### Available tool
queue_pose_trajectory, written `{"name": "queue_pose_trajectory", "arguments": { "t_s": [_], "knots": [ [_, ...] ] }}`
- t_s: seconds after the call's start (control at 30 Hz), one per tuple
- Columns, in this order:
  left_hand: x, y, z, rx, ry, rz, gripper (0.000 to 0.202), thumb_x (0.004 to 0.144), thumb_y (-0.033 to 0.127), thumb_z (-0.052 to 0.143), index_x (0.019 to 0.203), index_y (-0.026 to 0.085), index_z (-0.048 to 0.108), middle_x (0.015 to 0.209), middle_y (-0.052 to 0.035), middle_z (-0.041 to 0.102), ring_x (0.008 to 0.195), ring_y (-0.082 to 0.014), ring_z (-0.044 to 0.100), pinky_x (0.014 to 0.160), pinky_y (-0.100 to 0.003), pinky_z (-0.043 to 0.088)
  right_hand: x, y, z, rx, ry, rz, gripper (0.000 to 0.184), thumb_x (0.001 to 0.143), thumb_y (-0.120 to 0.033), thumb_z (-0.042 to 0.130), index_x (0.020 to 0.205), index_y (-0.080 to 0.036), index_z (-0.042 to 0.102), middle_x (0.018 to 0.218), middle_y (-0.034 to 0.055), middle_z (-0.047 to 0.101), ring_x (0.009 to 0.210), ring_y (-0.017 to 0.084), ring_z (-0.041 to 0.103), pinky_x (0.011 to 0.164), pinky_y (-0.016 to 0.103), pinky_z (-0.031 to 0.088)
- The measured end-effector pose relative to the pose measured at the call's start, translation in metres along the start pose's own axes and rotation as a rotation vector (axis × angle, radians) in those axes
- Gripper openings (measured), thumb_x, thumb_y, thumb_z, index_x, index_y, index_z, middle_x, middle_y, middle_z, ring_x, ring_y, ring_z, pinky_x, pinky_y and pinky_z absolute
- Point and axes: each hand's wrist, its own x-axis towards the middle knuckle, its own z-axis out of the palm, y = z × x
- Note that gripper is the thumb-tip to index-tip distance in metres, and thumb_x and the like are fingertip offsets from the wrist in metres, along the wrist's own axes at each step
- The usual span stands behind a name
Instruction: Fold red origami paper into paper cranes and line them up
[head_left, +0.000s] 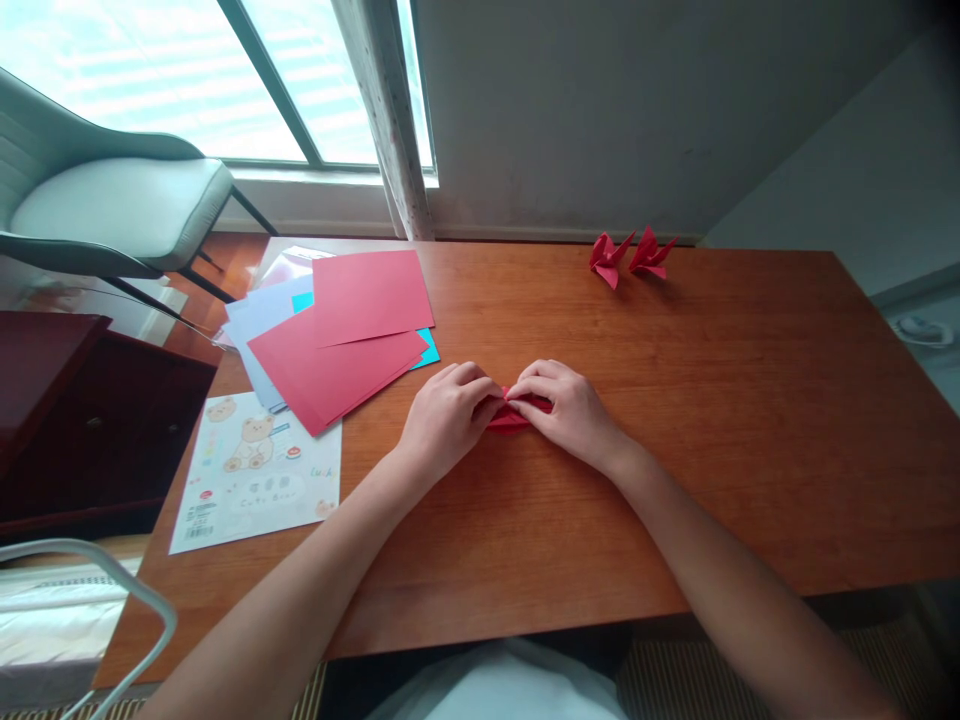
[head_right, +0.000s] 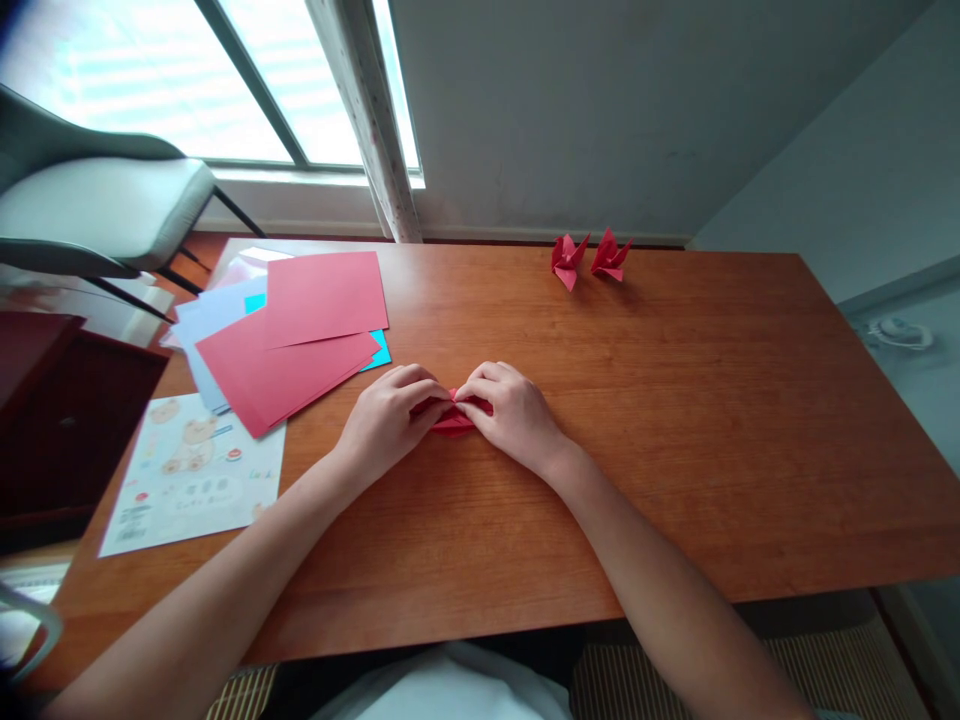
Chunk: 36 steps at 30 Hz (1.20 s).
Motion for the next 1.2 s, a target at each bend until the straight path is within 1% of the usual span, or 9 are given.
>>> {"name": "queue_pose_trajectory", "arguments": {
  "t_s": [0.17,0.3,0.43,0.53,0.73,0.83,1.07,1.2],
  "knots": [
    [0.000,-0.001,0.000,-0.010,0.002,0.036,0.019,0.097,0.026,0.052,0.091,0.021,0.070,0.090,-0.0041,0.065,0.080,-0.0165,0.058,0.073,-0.029,0.046,0.000,0.000,0.000,-0.002,0.000,-0.001,0.009,0.089,-0.017,0.067,0.089,-0.025,0.072,0.091,0.0025,0.069,0.087,0.018,0.062,0.079,0.031,0.051],
    [-0.001,-0.003,0.001,0.022,0.006,0.061,0.022,0.099,0.027,0.050,0.093,0.021,0.070,0.090,-0.0046,0.064,0.079,-0.0168,0.058,0.073,-0.029,0.046,0.000,-0.002,0.000,-0.010,0.003,-0.001,0.009,0.090,-0.017,0.066,0.088,-0.025,0.072,0.090,0.0025,0.069,0.087,0.019,0.061,0.079,0.033,0.050],
    [-0.001,-0.003,0.002,0.046,-0.013,0.055,0.023,0.099,0.027,0.048,0.093,0.021,0.069,0.090,-0.0050,0.064,0.080,-0.0176,0.057,0.074,-0.030,0.046,0.002,-0.005,-0.001,-0.009,0.010,0.015,0.009,0.090,-0.019,0.065,0.085,-0.024,0.071,0.087,0.0026,0.068,0.086,0.019,0.061,0.080,0.032,0.049],
    [-0.001,-0.003,0.001,0.048,-0.022,0.050,0.021,0.099,0.026,0.049,0.093,0.020,0.068,0.091,-0.0055,0.064,0.080,-0.0184,0.057,0.074,-0.031,0.046,0.003,-0.006,0.001,-0.023,0.019,0.035,0.012,0.091,-0.021,0.064,0.081,-0.023,0.070,0.085,0.0026,0.068,0.084,0.019,0.061,0.079,0.033,0.048],
    [-0.001,-0.002,0.001,0.034,-0.014,0.060,0.021,0.099,0.025,0.048,0.093,0.020,0.067,0.091,-0.0052,0.063,0.081,-0.0182,0.056,0.076,-0.031,0.046,0.003,-0.003,0.003,-0.061,-0.003,0.020,0.007,0.090,-0.019,0.065,0.087,-0.024,0.069,0.088,0.0023,0.069,0.086,0.020,0.060,0.080,0.033,0.047],
    [-0.001,-0.001,0.001,0.038,-0.017,0.063,0.021,0.099,0.025,0.047,0.092,0.020,0.067,0.091,-0.0053,0.062,0.083,-0.0186,0.056,0.077,-0.032,0.046,0.003,-0.003,0.003,-0.057,-0.006,0.018,0.008,0.090,-0.018,0.065,0.086,-0.024,0.069,0.087,0.0023,0.069,0.086,0.020,0.060,0.080,0.033,0.047],
    [0.001,0.000,0.001,0.028,-0.029,0.058,0.021,0.099,0.024,0.046,0.093,0.019,0.066,0.093,-0.0061,0.062,0.084,-0.0191,0.055,0.079,-0.033,0.047,0.004,-0.005,0.006,-0.074,0.029,0.050,0.010,0.090,-0.017,0.063,0.084,-0.024,0.068,0.085,0.0024,0.069,0.084,0.020,0.060,0.078,0.034,0.047],
    [0.001,0.001,0.000,0.017,-0.022,0.053,0.020,0.099,0.023,0.047,0.093,0.020,0.066,0.093,-0.0060,0.062,0.085,-0.0191,0.056,0.080,-0.034,0.047,0.003,-0.007,0.010,-0.119,0.057,0.075,0.010,0.090,-0.017,0.062,0.087,-0.024,0.068,0.087,0.0038,0.070,0.086,0.022,0.059,0.079,0.035,0.047]
  ]
}}
